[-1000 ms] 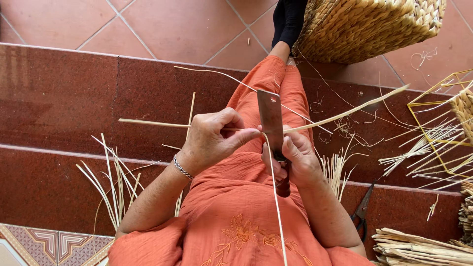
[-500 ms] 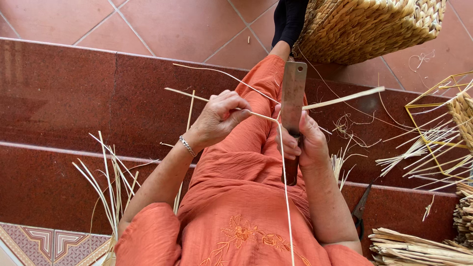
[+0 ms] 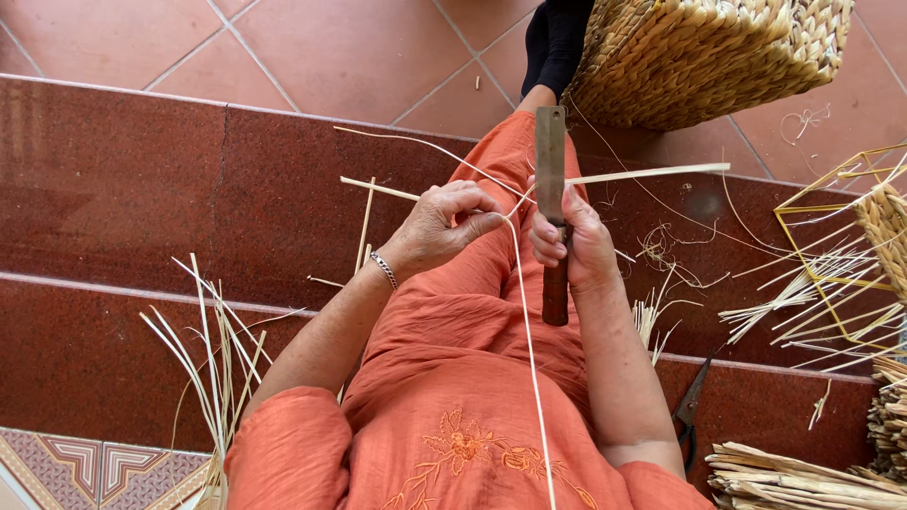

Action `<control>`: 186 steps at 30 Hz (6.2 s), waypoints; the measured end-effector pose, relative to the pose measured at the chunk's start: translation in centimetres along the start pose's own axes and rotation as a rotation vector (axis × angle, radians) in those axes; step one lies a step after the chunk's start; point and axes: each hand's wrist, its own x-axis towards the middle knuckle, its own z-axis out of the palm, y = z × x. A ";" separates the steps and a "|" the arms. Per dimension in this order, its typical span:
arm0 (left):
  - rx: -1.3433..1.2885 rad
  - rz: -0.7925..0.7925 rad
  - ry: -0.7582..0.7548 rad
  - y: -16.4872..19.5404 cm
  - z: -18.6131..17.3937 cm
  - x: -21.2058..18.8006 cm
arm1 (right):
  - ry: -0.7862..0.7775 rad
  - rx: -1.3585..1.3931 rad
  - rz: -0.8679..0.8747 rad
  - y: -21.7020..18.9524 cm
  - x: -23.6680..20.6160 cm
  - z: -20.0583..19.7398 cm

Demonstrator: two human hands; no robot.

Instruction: The person sits on a tiled floor and uses a small knife to split long bamboo strips into thinner strands. They repeatedly hold a strip, shave it with the knife, and separate the resulting strands by hand. Finished woven baskets are visible nearby.

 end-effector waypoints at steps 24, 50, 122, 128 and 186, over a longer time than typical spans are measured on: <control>-0.271 -0.272 0.066 -3.6 -0.7 0.2 | -0.161 0.168 -0.096 -1.4 0.0 1.3; -0.330 -0.294 0.041 3.5 -1.7 0.2 | 0.016 -0.025 0.041 0.1 -0.6 9.1; 0.056 -0.310 0.072 5.2 -6.0 -4.0 | 0.354 -0.035 0.279 3.2 0.1 18.5; -0.018 -0.267 0.062 5.7 -5.6 -4.9 | 0.333 0.050 0.314 3.7 -0.7 19.7; -0.271 -0.388 0.199 0.8 0.8 -1.5 | -0.099 0.117 0.295 3.1 2.1 8.5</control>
